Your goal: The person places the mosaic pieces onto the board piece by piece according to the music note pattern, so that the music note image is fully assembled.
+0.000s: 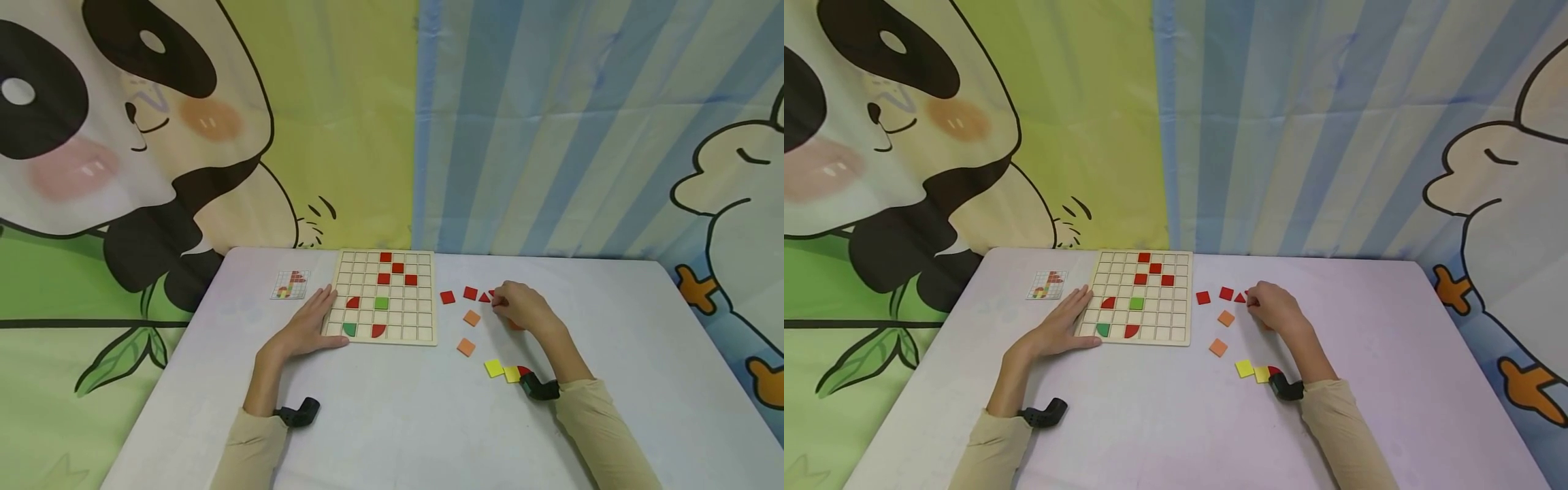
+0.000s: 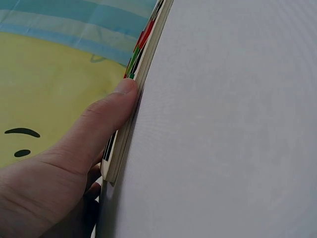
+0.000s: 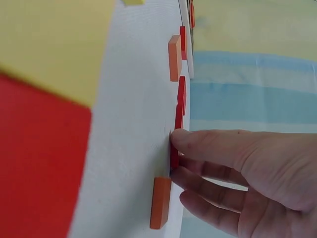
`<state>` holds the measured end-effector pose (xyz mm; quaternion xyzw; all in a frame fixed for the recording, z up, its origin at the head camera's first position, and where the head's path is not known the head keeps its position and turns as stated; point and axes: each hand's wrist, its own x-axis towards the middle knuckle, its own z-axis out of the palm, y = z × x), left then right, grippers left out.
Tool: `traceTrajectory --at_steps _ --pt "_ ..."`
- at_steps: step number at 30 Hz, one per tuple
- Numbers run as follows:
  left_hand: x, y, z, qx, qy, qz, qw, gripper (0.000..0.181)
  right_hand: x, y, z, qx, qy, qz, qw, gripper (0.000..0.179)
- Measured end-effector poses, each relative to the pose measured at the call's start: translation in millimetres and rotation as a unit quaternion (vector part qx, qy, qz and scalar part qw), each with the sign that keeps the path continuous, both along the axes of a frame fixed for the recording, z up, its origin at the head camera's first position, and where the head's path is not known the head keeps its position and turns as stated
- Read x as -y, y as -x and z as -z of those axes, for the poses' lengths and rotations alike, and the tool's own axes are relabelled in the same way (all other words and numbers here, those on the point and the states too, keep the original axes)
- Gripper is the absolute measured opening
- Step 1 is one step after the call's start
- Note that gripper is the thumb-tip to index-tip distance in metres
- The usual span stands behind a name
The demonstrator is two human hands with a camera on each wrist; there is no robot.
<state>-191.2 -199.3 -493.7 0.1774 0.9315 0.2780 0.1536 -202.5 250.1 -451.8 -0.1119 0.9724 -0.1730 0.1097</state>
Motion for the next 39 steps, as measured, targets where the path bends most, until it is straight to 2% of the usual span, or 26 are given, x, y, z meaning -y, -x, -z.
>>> traceTrajectory --at_steps 6,9,12,14,20,23,26,29,34,36,39 --pt "1.4 -0.5 2.1 0.005 0.001 -0.003 1.0 0.112 2.1 0.7 2.7 -0.015 -0.011 -0.005 0.9998 0.007" --pt "1.6 -0.7 3.2 0.0 -0.001 -0.003 1.0 0.112 2.9 1.7 2.8 -0.016 -0.017 -0.008 0.9997 0.016" --pt "2.0 -1.3 4.3 -0.001 -0.004 -0.008 1.0 0.112 3.2 2.4 1.3 -0.005 0.012 -0.001 0.9999 0.028" --pt "2.0 -1.8 5.5 -0.001 -0.005 -0.01 0.9999 0.113 2.8 1.6 -0.1 -0.007 0.044 -0.003 0.999 0.03" --pt "-0.1 -2.1 4.3 -0.001 -0.003 -0.004 1.0 0.113 6.1 -3.0 -2.9 -0.071 0.118 -0.028 0.9901 0.025" --pt "-0.6 -0.9 2.1 -0.004 -0.002 -0.001 1.0 0.113 15.8 0.5 -6.8 -0.081 0.143 -0.044 0.9854 0.025" --pt "-0.6 0.3 0.9 -0.002 0.0 0.001 1.0 0.113 32.7 12.3 -13.0 -0.077 0.163 -0.065 0.9814 0.026" --pt "0.2 0.3 0.9 0.001 0.002 -0.004 1.0 0.113 57.8 31.5 -19.0 -0.067 0.176 -0.091 0.9778 0.028" --pt "2.0 -0.1 2.4 -0.006 -0.002 -0.006 1.0 0.113 106.0 69.3 -18.2 -0.038 0.146 -0.14 0.9785 0.028" --pt "2.0 -0.5 2.5 -0.009 -0.004 -0.003 1.0 0.112 121.2 84.0 -15.2 -0.023 0.127 -0.145 0.981 0.028" --pt "1.8 -0.5 2.0 -0.007 -0.008 0.0 0.9999 0.112 136.4 102.2 -12.2 -0.003 0.121 -0.127 0.9846 0.03"
